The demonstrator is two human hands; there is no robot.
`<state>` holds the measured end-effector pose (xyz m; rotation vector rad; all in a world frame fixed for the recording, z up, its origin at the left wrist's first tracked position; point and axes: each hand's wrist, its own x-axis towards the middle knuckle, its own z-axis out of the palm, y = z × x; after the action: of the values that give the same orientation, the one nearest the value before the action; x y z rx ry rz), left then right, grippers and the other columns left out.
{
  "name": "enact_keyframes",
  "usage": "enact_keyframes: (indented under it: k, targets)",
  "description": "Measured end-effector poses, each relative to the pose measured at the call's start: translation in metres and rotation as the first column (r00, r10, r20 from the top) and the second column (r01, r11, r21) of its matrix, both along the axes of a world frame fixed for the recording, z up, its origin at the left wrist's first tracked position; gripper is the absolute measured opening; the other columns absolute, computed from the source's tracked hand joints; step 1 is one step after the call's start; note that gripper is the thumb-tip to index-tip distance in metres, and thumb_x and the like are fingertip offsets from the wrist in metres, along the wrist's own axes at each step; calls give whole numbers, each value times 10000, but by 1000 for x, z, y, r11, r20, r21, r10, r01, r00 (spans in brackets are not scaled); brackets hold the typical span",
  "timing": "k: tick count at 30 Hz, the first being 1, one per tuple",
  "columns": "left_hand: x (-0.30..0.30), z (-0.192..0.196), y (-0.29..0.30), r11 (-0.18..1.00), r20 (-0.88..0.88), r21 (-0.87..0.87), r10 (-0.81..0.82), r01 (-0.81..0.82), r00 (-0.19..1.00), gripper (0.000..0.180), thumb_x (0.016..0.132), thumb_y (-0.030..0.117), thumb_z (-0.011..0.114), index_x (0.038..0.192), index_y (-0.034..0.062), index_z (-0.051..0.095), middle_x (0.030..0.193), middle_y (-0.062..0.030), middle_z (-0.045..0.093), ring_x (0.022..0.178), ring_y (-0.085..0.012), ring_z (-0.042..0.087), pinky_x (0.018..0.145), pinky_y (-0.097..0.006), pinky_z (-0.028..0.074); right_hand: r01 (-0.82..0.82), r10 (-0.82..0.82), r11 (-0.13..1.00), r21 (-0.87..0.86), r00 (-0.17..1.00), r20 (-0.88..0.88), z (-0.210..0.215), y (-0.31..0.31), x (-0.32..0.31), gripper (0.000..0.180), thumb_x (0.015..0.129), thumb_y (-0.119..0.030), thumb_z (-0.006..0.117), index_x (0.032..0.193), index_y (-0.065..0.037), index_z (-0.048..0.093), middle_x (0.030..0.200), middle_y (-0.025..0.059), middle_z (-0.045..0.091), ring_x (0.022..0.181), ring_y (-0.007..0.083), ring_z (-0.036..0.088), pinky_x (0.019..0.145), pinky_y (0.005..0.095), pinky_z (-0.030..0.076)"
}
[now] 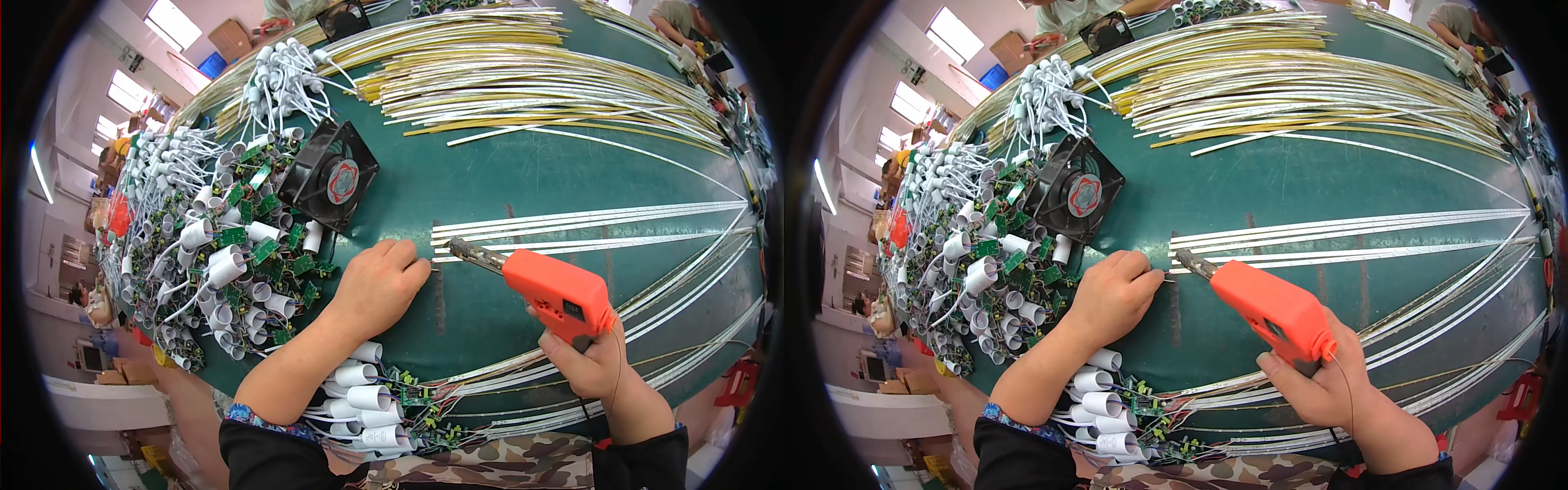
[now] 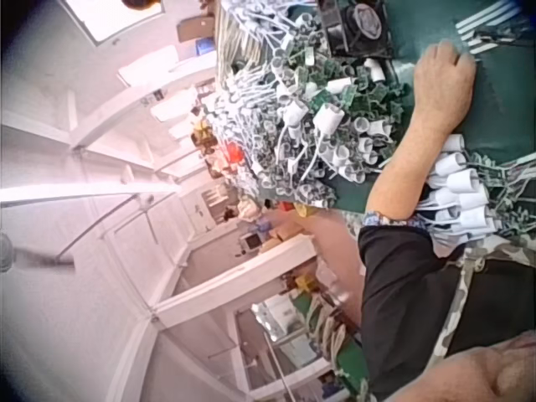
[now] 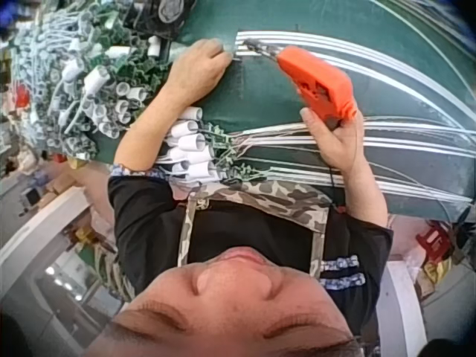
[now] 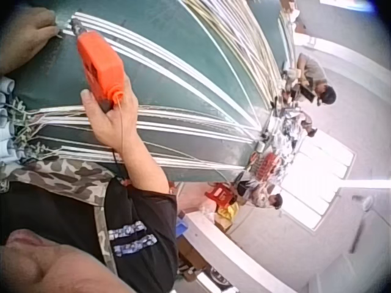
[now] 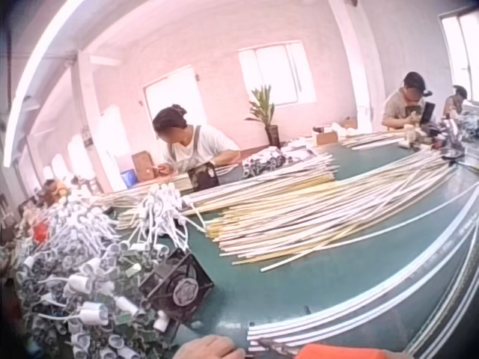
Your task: The person solders wires from circuit boards onto LED light strips using a soldering gun, then sorts, aligns, and arranges additional LED strips on the table by hand.
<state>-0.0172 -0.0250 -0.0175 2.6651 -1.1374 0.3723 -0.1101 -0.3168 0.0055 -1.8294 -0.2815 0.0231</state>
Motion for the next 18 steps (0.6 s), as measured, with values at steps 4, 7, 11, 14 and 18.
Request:
enact_keyframes:
  k: [4,7,11,14,18]
  targets:
    - [-1,1,0,1000,2,12,7,-7,1000,151,715,42,694,860,70,669,791,-47,548,744,-243,600,618,-373,509,-3,2,1000,-24,1000,-23,2,-1,-1,434,815,-134,714,1199,0,565,868,87,645,741,198,625,706,331,498]
    - [0,1,-2,1000,0,12,3,-3,1000,154,713,40,694,863,70,670,791,-48,550,743,-241,600,618,-371,510,4,-2,1000,21,997,-80,4,-1,-1,434,813,-135,715,1197,1,564,864,88,645,741,193,622,707,329,498]
    - [-1,1,-2,1000,0,11,3,-3,1000,159,711,37,695,866,68,671,793,-50,551,744,-242,600,620,-370,511,3,1,1000,30,994,-110,5,-3,-2,433,811,-135,716,1193,2,563,863,87,645,745,187,621,710,326,498]
    - [-1,2,-1,1000,-4,28,8,-8,1000,168,710,37,697,873,70,671,798,-51,551,746,-243,599,621,-371,511,10,-7,1000,27,993,-118,5,-3,-3,432,809,-136,718,1188,3,564,860,86,646,746,186,620,711,323,496]
    - [-1,3,-2,999,-10,32,4,-4,1000,173,712,38,697,880,71,670,801,-50,549,747,-244,598,619,-372,511,13,-5,999,48,988,-156,6,-4,-3,433,808,-142,719,1184,3,562,855,86,646,747,188,620,714,325,496]
